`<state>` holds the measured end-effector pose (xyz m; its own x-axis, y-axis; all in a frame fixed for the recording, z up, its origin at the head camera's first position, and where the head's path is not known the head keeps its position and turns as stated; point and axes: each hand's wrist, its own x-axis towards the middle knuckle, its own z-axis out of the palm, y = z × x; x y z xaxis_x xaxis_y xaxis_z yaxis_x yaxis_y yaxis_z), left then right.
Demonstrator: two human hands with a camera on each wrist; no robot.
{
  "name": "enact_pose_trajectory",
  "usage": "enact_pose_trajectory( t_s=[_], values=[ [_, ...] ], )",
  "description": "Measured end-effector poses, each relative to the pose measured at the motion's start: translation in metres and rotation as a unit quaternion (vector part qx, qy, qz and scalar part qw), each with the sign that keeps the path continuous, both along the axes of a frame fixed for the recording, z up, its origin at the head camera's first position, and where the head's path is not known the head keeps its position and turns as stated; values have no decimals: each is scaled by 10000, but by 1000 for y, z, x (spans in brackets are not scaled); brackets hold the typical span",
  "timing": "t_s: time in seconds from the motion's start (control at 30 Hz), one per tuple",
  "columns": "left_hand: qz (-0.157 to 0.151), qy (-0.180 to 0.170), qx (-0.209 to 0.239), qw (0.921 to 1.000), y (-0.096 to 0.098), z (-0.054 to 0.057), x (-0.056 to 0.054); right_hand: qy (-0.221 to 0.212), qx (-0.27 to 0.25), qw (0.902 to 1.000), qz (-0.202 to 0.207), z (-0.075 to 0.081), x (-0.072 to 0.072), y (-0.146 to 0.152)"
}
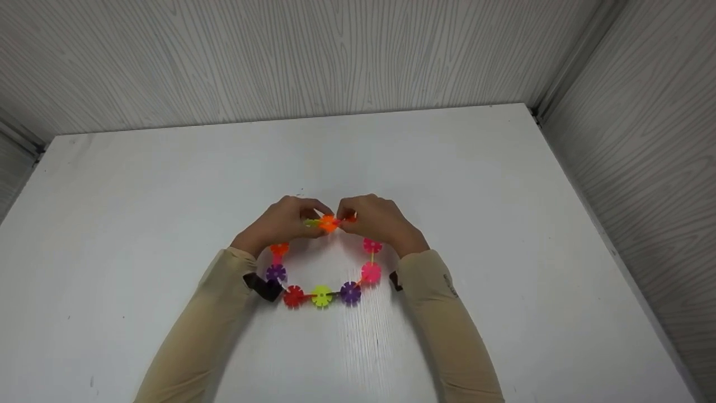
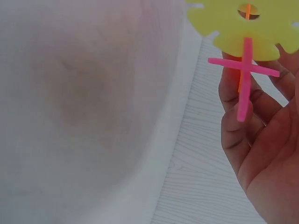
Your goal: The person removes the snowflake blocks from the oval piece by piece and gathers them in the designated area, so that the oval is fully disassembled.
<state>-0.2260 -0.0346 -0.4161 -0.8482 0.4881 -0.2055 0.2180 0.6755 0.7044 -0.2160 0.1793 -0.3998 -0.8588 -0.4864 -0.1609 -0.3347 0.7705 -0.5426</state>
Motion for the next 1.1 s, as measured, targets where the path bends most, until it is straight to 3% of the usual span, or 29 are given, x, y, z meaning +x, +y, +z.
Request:
enact_pose_trajectory(
  t_s=[0.27,0.57,0.87,1.1],
  values=[
    [-165,-192,146,9996,2,-2,-1,-17,-245,9997,-40,0,0,4],
    [-290,132,-4,9995,6,-3,2,175,-340,9993,-59,-4,4,9],
    [-192,-148,64,9997,4,-4,4,73,-576,9983,-31,-5,10,9],
    [-163,224,-161,9995,6,-3,4,202,-442,9987,-146,-3,12,7]
  ],
)
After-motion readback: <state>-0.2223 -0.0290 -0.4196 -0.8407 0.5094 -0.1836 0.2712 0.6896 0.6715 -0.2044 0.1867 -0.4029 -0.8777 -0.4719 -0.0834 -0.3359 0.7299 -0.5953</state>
